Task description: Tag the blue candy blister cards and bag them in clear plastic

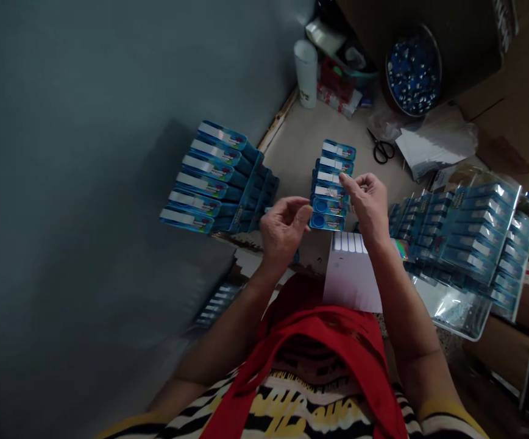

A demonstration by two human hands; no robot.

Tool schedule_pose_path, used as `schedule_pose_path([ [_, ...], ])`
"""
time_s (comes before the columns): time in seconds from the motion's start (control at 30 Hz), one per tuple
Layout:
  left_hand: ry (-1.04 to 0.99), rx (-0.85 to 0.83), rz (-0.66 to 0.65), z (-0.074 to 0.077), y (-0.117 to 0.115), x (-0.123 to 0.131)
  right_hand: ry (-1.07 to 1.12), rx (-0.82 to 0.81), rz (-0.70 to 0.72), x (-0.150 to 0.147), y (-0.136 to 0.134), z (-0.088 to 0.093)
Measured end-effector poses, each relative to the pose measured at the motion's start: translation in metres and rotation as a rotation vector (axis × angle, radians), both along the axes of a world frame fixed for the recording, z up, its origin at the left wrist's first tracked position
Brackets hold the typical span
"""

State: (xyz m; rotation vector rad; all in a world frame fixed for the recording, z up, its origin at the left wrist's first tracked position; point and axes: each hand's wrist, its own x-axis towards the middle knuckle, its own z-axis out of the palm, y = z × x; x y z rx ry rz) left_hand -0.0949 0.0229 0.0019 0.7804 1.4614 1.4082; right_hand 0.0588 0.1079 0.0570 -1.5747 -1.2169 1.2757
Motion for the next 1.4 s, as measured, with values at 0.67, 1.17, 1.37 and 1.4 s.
schedule_pose_path([
  [0.67,-0.082,-0.234,-0.294,0.011,0.009,-0.045,-0.059,-0.011,-0.024,0.0,-0.05,-0.017],
  [1.17,-0.125,-0.298,-0.262,-0.019,0.038,-0.047,-0.425,0.095,0.025,-0.016,-0.031,-0.039],
  [1.37,-0.307,-0.384,-0.284,-0.056,0.034,-0.035,-0.6,0.151,0.045,-0.015,-0.031,-0.038],
  [1.4,-0.358,-0.402,-0.269,-0.064,0.034,-0.031,-0.614,0.166,0.028,-0.015,-0.032,-0.041],
])
